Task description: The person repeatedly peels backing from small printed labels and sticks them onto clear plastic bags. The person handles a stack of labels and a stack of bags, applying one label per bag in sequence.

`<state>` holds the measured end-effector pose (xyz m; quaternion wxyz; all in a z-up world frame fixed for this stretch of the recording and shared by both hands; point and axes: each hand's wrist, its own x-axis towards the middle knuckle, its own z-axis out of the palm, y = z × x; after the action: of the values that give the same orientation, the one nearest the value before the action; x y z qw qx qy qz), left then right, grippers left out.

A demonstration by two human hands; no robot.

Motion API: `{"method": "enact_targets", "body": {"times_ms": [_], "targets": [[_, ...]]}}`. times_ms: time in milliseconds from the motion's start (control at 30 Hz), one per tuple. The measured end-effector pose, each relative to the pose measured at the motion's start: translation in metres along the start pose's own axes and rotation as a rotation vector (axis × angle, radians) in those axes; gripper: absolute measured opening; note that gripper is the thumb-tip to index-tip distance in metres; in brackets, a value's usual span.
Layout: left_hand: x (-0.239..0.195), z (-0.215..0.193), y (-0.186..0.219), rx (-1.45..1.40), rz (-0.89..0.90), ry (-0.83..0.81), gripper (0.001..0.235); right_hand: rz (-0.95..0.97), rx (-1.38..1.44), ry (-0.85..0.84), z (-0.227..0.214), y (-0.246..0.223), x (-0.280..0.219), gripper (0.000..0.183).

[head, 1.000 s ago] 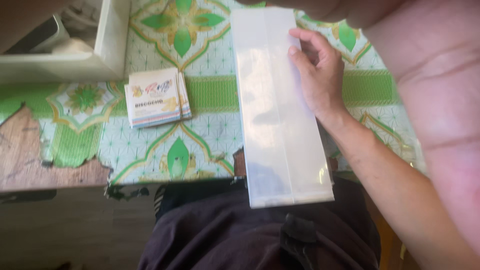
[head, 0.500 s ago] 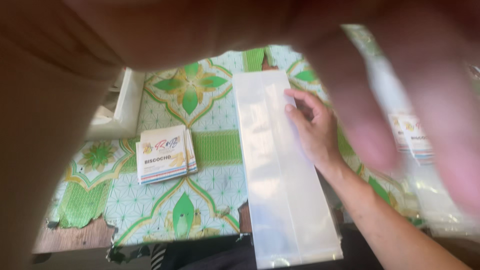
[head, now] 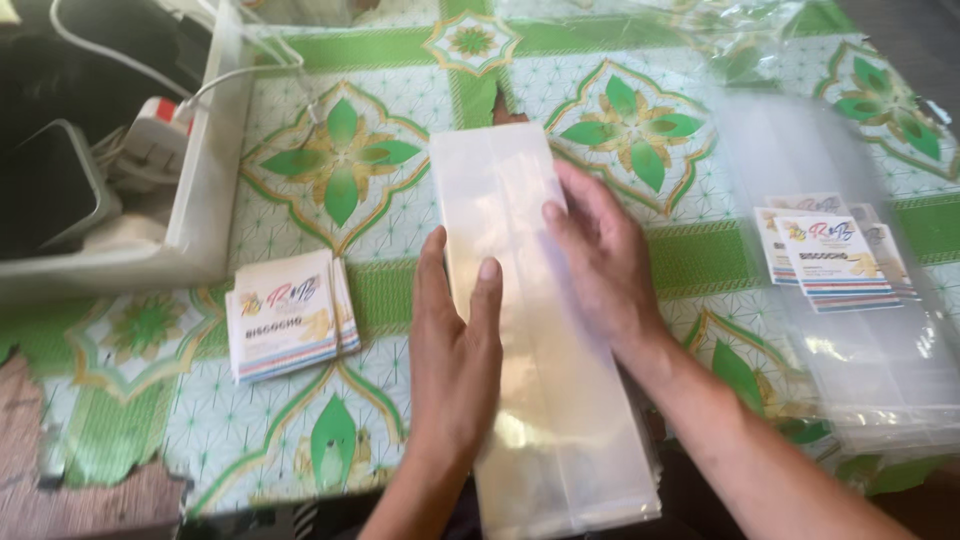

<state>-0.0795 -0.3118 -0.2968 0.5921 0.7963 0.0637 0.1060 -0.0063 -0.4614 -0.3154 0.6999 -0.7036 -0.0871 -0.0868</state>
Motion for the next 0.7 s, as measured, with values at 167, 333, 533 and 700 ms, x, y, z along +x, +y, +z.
{"method": "enact_targets", "body": {"times_ms": [167,333,533,700], "targets": [[0.011,-0.001,0.012,-0.075,0.017,-0.031,0.072,0.076,0.0,0.039,0.002,-0.008,-0.012,0.048],[0.008,-0.001,-0.008,-0.068,0.013,-0.055,0.072,0.055,-0.008,-0.006,0.008,-0.011,-0.005,0.045],[0.02,-0.034,-0.004,0.244,0.352,0.121,0.051,-0.048,-0.015,-0.008,-0.006,0.014,-0.001,0.042],[0.017,-0.128,-0.001,0.764,0.236,-0.016,0.053,-0.028,0.009,-0.044,-0.011,0.024,-0.003,0.04]]}}
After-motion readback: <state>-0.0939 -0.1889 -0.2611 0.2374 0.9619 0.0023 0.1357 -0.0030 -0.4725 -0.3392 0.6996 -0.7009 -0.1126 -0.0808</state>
